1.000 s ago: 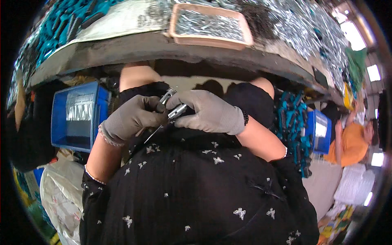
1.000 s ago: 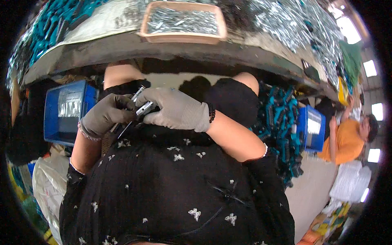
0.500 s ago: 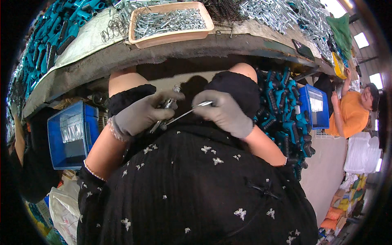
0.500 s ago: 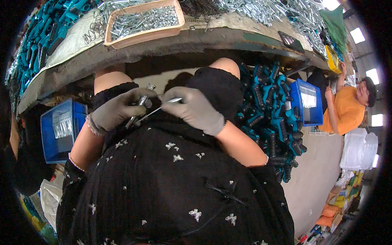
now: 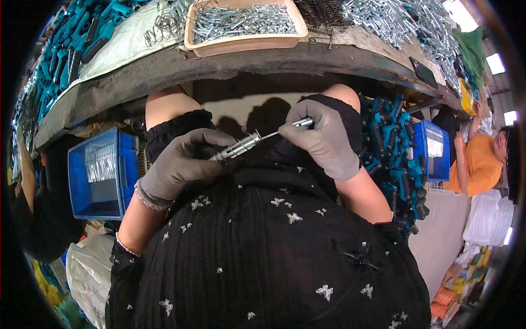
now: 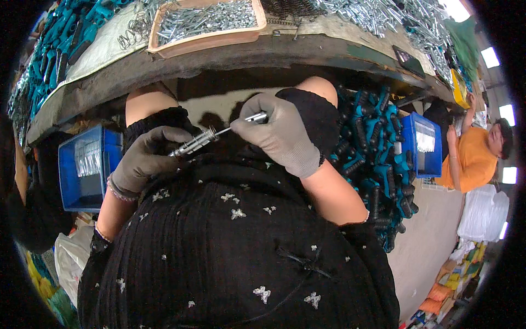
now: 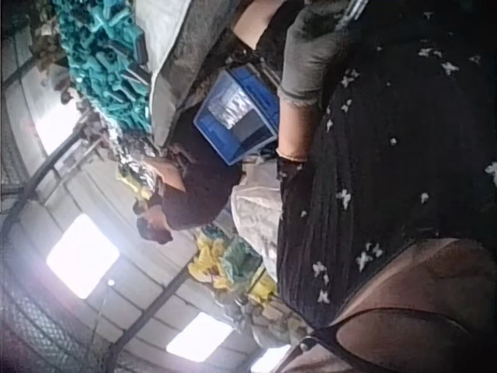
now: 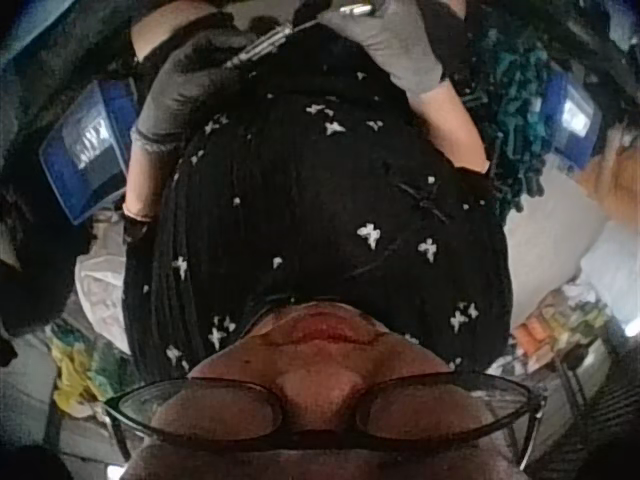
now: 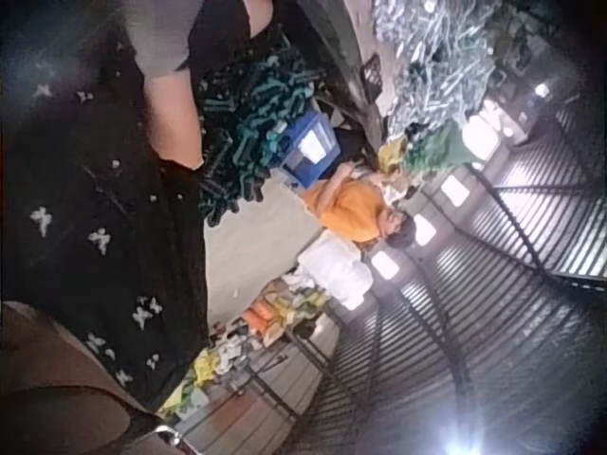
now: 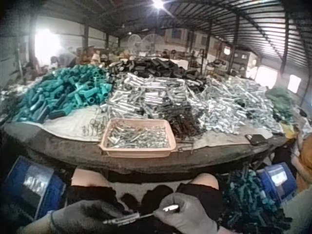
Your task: The recorder is assembling blue plastic handles onto metal rod components using a screwdriver and small hardware.
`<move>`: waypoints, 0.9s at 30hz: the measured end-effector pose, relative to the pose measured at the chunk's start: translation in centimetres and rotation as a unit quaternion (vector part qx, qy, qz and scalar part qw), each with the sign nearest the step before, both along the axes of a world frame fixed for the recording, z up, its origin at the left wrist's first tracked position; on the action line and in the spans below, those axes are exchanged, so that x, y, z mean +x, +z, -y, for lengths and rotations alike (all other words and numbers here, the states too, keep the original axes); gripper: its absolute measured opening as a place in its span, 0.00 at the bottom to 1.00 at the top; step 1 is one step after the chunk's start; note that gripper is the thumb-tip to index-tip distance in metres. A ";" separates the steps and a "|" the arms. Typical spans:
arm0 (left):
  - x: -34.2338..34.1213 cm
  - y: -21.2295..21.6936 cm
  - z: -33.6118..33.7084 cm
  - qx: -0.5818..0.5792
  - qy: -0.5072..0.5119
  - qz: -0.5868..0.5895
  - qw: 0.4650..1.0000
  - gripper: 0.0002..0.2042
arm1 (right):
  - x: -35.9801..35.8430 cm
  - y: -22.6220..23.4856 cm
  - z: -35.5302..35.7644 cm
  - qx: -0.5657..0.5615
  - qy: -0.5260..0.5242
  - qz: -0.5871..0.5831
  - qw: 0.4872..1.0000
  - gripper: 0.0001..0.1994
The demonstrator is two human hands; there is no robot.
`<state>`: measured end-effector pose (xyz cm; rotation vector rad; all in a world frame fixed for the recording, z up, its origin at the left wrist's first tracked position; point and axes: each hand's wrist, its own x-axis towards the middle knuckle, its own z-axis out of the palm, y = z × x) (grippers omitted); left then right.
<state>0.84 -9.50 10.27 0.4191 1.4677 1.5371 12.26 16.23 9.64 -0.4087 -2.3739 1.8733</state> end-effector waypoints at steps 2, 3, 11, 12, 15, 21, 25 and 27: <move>0.1 0.3 0.0 -0.034 -0.005 -0.022 0.999 0.19 | -0.2 -0.2 0.3 -0.021 0.009 0.002 1.000 0.09; 0.1 0.5 0.0 -0.067 -0.010 -0.044 0.997 0.19 | -0.2 -0.2 0.4 -0.014 0.010 0.001 1.000 0.09; 0.7 -0.9 -0.4 -0.045 0.012 -0.086 0.995 0.13 | -0.5 -0.9 1.8 0.005 0.014 0.010 1.000 0.09; 0.6 -1.1 -0.5 -0.048 0.005 -0.108 0.993 0.11 | -0.6 -0.8 1.7 -0.003 0.024 0.010 1.000 0.09; 0.7 -2.1 -0.6 -0.031 -0.003 -0.167 0.986 0.11 | -0.7 -1.0 1.9 0.040 0.035 0.005 0.999 0.10; 0.7 -2.3 -0.7 -0.005 -0.013 -0.087 0.996 0.11 | -0.8 -2.0 1.5 -0.093 0.098 0.008 0.991 0.10; 0.6 -3.3 -0.2 0.020 -0.006 -0.073 0.997 0.11 | -0.9 -2.4 2.4 -0.099 0.116 -0.016 0.988 0.11; 0.4 -3.2 -0.1 0.003 -0.018 -0.063 0.998 0.11 | -0.9 -2.5 3.2 -0.060 0.097 -0.030 0.993 0.10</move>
